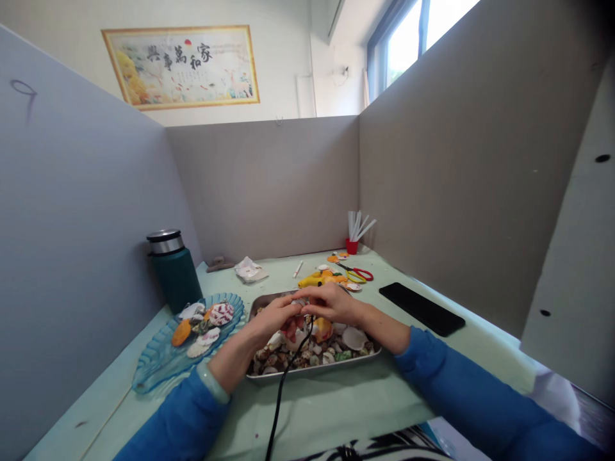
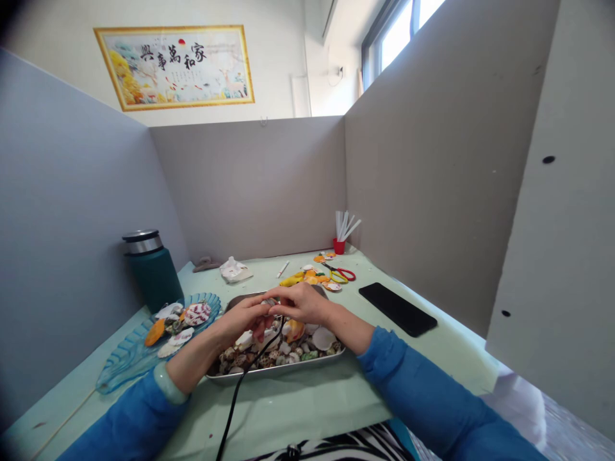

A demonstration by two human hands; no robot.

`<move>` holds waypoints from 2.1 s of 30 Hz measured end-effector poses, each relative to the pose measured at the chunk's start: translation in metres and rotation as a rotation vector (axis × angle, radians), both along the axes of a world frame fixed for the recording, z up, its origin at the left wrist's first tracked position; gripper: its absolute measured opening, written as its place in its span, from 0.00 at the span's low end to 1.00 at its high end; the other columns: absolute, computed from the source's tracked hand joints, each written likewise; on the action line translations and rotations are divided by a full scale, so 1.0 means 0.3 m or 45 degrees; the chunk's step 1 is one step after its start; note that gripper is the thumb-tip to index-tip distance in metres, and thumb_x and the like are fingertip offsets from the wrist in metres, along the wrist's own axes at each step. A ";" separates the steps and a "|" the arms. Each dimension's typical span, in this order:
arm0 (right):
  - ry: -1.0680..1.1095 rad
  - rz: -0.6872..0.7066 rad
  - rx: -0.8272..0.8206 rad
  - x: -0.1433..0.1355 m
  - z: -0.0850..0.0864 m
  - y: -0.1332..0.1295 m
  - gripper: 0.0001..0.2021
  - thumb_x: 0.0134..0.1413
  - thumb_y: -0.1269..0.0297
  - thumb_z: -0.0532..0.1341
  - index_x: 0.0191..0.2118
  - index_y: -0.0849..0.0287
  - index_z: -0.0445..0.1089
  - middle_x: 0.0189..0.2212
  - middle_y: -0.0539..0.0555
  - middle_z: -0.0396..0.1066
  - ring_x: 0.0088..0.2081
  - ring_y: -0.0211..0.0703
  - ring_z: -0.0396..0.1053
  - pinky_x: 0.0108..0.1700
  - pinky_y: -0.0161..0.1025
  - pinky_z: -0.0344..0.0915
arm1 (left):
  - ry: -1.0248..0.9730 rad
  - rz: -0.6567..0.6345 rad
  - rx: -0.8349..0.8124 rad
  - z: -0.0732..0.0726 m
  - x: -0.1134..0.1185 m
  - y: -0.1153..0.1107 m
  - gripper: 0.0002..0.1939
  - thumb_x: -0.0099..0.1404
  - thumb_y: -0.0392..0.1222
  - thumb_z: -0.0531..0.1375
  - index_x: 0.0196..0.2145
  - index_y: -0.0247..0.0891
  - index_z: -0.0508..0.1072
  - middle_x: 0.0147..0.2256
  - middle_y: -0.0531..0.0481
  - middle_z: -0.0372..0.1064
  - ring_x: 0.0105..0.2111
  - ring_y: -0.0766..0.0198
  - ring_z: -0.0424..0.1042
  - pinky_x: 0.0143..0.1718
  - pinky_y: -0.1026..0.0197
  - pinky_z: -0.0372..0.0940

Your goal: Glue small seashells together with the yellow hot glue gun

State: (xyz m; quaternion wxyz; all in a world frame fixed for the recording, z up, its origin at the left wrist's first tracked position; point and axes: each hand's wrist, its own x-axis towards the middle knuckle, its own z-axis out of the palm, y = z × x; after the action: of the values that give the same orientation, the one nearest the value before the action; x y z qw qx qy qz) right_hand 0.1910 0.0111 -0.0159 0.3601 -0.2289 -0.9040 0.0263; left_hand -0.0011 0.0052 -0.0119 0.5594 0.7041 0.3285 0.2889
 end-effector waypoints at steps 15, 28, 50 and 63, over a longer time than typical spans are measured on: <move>0.007 0.005 0.004 0.001 -0.002 0.002 0.18 0.59 0.57 0.55 0.50 0.61 0.66 0.19 0.47 0.65 0.21 0.32 0.60 0.27 0.28 0.56 | -0.002 0.002 -0.019 0.007 0.003 -0.009 0.13 0.57 0.46 0.55 0.35 0.33 0.66 0.22 0.53 0.64 0.14 0.72 0.61 0.16 0.68 0.54; 0.004 -0.006 -0.017 -0.001 0.003 -0.004 0.17 0.58 0.57 0.56 0.50 0.60 0.66 0.18 0.46 0.64 0.21 0.31 0.60 0.27 0.28 0.55 | 0.007 -0.009 -0.010 -0.001 0.000 0.000 0.12 0.58 0.45 0.54 0.35 0.33 0.65 0.23 0.52 0.65 0.14 0.72 0.62 0.16 0.68 0.54; 0.001 -0.011 -0.038 -0.002 0.001 -0.007 0.17 0.58 0.58 0.56 0.50 0.61 0.67 0.19 0.47 0.65 0.21 0.32 0.60 0.27 0.28 0.55 | 0.024 -0.004 0.002 -0.007 -0.003 0.009 0.10 0.57 0.41 0.53 0.35 0.33 0.67 0.22 0.53 0.64 0.14 0.71 0.62 0.17 0.67 0.56; -0.007 -0.019 -0.044 -0.001 0.005 -0.008 0.17 0.58 0.59 0.56 0.50 0.61 0.67 0.18 0.46 0.63 0.20 0.31 0.58 0.26 0.28 0.54 | 0.034 -0.001 0.018 -0.005 -0.003 0.006 0.09 0.56 0.39 0.52 0.33 0.32 0.67 0.21 0.53 0.63 0.14 0.71 0.61 0.16 0.67 0.56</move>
State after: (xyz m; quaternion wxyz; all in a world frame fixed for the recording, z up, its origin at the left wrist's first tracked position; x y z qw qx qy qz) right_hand 0.1906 0.0088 -0.0143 0.3538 -0.2418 -0.9027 0.0385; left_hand -0.0020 0.0070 -0.0134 0.5501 0.7119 0.3337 0.2814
